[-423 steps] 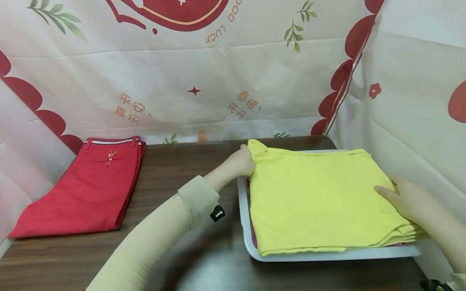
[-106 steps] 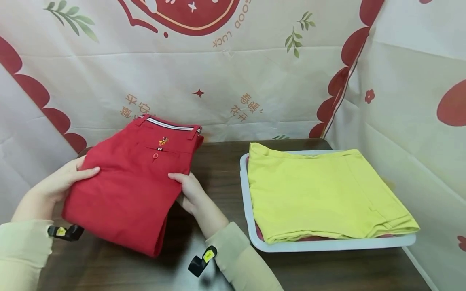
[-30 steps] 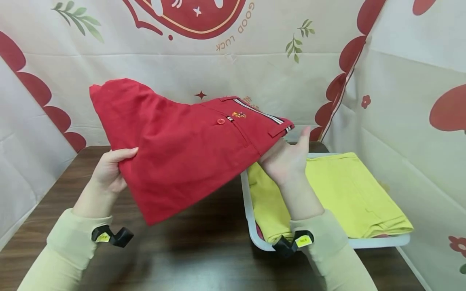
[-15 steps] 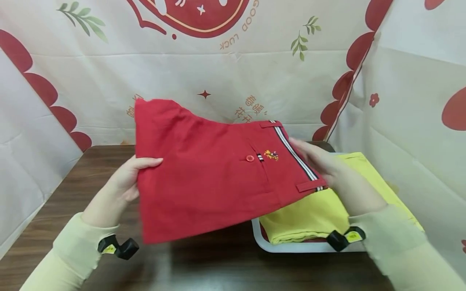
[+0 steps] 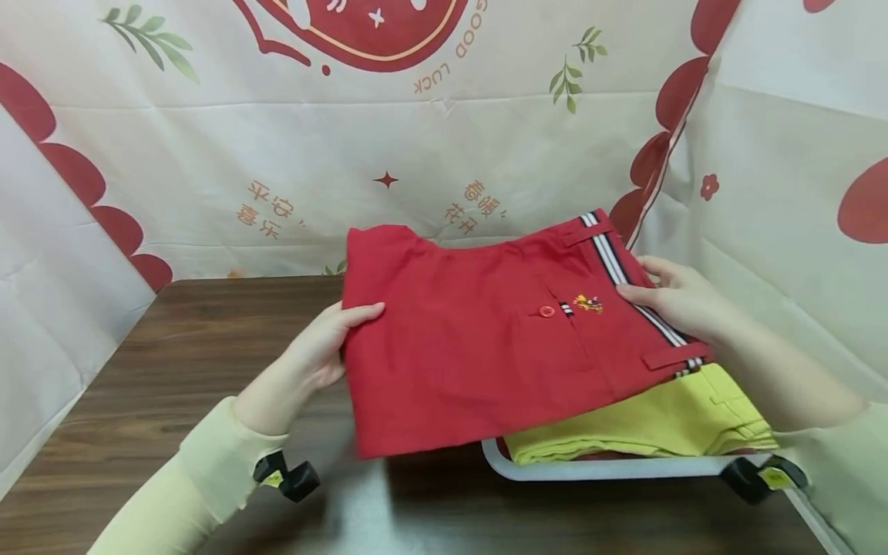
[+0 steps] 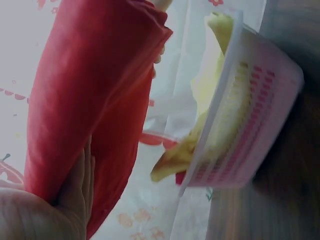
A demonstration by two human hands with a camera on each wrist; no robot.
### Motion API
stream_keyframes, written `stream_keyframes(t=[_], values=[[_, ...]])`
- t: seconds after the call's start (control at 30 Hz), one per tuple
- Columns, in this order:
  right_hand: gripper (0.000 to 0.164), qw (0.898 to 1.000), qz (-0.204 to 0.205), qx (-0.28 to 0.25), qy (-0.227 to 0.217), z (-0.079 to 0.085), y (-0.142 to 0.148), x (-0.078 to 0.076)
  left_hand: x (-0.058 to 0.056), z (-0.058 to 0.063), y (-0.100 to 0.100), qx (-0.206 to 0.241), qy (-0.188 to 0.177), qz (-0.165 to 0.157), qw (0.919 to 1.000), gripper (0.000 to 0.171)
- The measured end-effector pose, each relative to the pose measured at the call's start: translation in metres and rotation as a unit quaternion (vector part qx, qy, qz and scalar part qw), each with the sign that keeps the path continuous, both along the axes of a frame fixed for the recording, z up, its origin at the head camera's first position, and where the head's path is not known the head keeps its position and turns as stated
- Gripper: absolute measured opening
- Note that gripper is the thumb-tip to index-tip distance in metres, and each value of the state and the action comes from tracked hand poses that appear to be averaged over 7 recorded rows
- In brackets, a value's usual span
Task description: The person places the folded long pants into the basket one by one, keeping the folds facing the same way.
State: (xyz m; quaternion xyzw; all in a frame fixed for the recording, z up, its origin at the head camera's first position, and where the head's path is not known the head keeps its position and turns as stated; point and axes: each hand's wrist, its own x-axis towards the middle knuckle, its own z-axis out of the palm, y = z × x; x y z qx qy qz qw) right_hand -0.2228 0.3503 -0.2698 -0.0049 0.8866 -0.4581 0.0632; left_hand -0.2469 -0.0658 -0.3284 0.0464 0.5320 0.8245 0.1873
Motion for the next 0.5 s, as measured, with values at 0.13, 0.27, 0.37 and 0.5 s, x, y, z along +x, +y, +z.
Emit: stream_keyframes(t=[0.13, 0.27, 0.37, 0.5], values=[[0.019, 0.997, 0.009, -0.063, -0.033, 0.001, 0.023, 0.007, 0.000, -0.001, 0.014, 0.030, 0.008, -0.010, 0.9995, 0.032], [0.014, 0.990, 0.007, -0.090, -0.107, 0.007, 0.042, 0.013, 0.003, 0.002, 0.025, 0.059, 0.025, -0.046, 0.9969, 0.042], [0.020, 0.987, -0.001, -0.068, -0.143, 0.008, 0.050, 0.016, 0.006, 0.004, 0.036, 0.051, 0.044, -0.076, 0.9948, 0.055], [0.037, 0.990, -0.010, -0.032, -0.136, 0.002, 0.053, 0.018, 0.010, 0.003, 0.057, 0.021, 0.069, -0.095, 0.9929, 0.065]])
